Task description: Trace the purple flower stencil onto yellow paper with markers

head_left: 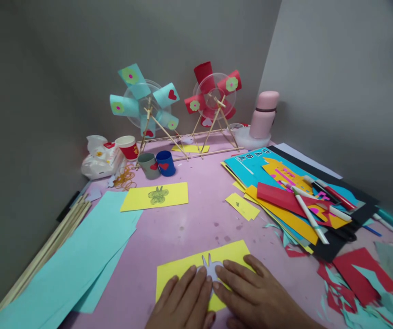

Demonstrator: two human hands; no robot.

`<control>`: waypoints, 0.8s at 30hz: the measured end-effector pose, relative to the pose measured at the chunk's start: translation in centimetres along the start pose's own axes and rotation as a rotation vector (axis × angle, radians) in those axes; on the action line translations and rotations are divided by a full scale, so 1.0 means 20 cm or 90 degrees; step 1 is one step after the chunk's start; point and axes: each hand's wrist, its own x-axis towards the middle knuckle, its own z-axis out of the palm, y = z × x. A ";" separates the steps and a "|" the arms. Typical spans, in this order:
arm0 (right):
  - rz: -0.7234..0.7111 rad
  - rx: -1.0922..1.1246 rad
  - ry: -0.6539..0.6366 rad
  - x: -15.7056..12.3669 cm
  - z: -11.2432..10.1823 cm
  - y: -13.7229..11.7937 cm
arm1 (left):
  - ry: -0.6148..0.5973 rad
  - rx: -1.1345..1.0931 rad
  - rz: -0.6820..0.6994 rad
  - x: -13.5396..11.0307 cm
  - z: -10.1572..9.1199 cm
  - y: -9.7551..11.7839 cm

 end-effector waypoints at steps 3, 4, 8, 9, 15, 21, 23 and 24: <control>0.016 0.005 0.022 0.01 0.00 0.00 | 0.002 -0.027 -0.027 0.03 0.01 0.00; 0.016 0.010 0.018 0.01 0.00 0.00 | 0.011 -0.041 -0.046 0.04 0.00 -0.01; 0.007 0.026 -0.023 0.01 -0.01 0.01 | 0.040 -0.051 -0.081 0.10 -0.02 -0.01; 0.000 0.028 -0.035 0.01 -0.02 0.01 | 0.042 -0.041 -0.076 0.10 -0.02 -0.01; 0.000 0.037 -0.047 0.00 -0.02 0.02 | 0.012 -0.045 -0.057 0.09 -0.01 -0.03; 0.151 0.187 -0.050 -0.01 -0.06 0.00 | 0.013 -0.086 -0.124 0.08 -0.01 -0.04; 0.243 0.232 -0.028 -0.02 -0.07 0.00 | 0.011 -0.091 -0.144 0.09 -0.01 -0.03; 0.270 0.249 -0.022 -0.02 -0.07 0.00 | 0.006 -0.089 -0.144 0.10 -0.01 -0.03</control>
